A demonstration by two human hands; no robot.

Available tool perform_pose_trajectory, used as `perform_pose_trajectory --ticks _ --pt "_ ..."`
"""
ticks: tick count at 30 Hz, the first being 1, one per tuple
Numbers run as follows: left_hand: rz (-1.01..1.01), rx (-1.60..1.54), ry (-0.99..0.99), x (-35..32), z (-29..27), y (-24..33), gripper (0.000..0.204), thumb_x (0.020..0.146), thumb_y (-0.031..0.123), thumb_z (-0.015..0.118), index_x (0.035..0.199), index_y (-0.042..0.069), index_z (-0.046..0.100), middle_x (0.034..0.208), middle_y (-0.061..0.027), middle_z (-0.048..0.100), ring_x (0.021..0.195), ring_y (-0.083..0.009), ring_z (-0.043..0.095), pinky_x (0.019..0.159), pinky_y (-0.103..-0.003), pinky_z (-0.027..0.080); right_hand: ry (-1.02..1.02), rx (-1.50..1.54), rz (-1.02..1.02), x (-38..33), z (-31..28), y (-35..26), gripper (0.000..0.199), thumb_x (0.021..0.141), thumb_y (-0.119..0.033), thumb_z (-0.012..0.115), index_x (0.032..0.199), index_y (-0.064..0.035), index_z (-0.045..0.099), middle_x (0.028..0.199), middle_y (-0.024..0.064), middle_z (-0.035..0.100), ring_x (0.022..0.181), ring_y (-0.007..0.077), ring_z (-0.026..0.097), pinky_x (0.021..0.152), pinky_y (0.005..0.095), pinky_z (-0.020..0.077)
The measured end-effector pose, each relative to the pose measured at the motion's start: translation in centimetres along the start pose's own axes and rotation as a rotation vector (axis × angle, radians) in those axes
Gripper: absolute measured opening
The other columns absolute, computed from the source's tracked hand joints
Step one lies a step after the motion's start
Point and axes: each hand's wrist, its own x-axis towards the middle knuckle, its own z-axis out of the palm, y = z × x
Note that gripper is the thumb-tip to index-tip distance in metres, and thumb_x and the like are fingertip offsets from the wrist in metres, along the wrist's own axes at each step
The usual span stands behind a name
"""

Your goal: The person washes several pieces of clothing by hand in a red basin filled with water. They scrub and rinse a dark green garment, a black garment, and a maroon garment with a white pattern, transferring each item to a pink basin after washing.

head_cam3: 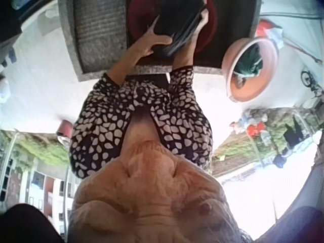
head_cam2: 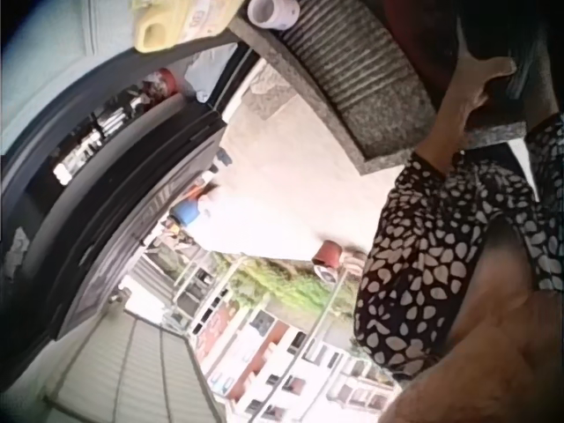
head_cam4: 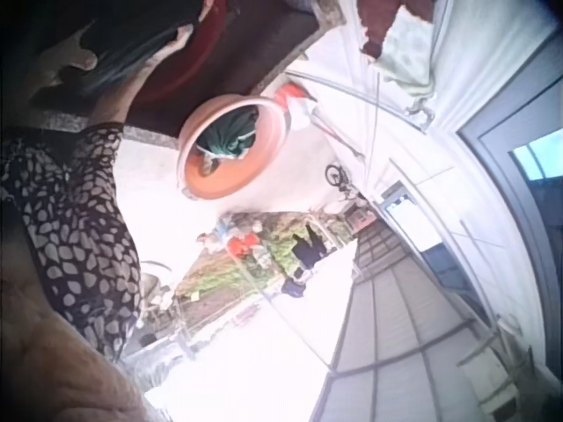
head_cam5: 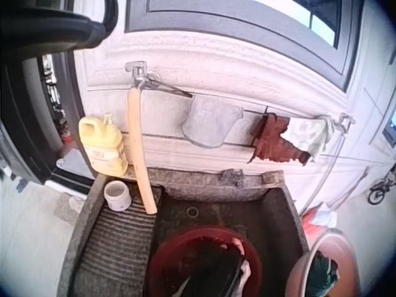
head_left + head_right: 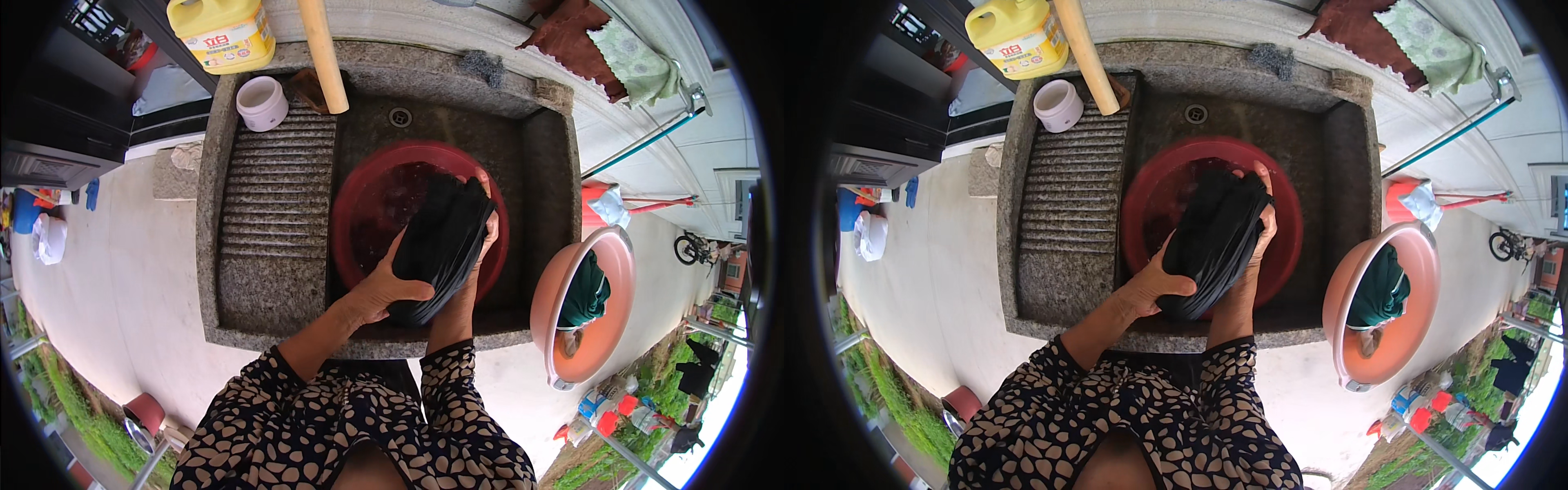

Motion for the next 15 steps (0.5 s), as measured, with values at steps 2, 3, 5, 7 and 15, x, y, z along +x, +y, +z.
perform_pose_trajectory --ticks 2,3,5,7,15 --pt "0.194 0.390 -0.026 0.3 -0.2 0.6 0.112 0.065 0.021 0.081 0.146 0.013 0.003 0.118 -0.0199 0.057 0.114 -0.0348 0.053 0.100 -0.048 0.038 -0.053 -0.036 0.034 1.0 0.3 -0.2 0.046 0.081 -0.033 0.065 0.114 -0.0038 0.052 0.101 0.0065 0.059 0.089 0.0189 0.059 0.083 0.0288 0.0489" --pt "0.231 0.534 -0.027 0.3 0.0 0.8 0.115 0.065 0.022 0.081 0.146 0.015 -0.001 0.116 -0.0210 0.057 0.111 -0.0363 0.054 0.099 -0.048 0.038 -0.072 -0.056 0.041 1.4 0.3 -0.5 0.047 0.080 -0.033 0.065 0.114 -0.0036 0.052 0.101 0.0066 0.060 0.089 0.0192 0.060 0.083 0.0290 0.0492" --pt "0.245 0.763 -0.004 0.1 0.7 1.5 0.119 0.064 0.022 0.081 0.146 0.019 -0.005 0.109 -0.0233 0.059 0.103 -0.0396 0.057 0.096 -0.047 0.041 -0.051 -0.136 0.047 1.9 0.2 -0.8 0.048 0.079 -0.033 0.066 0.114 -0.0034 0.052 0.101 0.0069 0.060 0.088 0.0197 0.060 0.083 0.0293 0.0497" --pt "0.153 0.927 0.025 0.0 1.2 2.2 0.118 0.063 0.021 0.081 0.147 0.019 -0.003 0.102 -0.0237 0.061 0.094 -0.0394 0.061 0.089 -0.044 0.046 -0.003 -0.257 0.046 2.2 -0.4 -0.9 0.045 0.077 -0.031 0.065 0.111 -0.0026 0.054 0.100 0.0070 0.060 0.086 0.0195 0.060 0.080 0.0293 0.0504" --pt "0.170 1.462 0.122 1.0 0.4 1.8 0.111 0.059 0.012 0.075 0.146 0.013 0.006 0.078 -0.0213 0.063 0.063 -0.0388 0.063 0.063 -0.046 0.053 0.084 -1.014 0.269 3.6 1.8 -2.6 0.019 0.072 -0.009 0.048 0.081 0.0000 0.063 0.071 0.0013 0.059 0.068 0.0095 0.054 0.061 0.0224 0.0442"
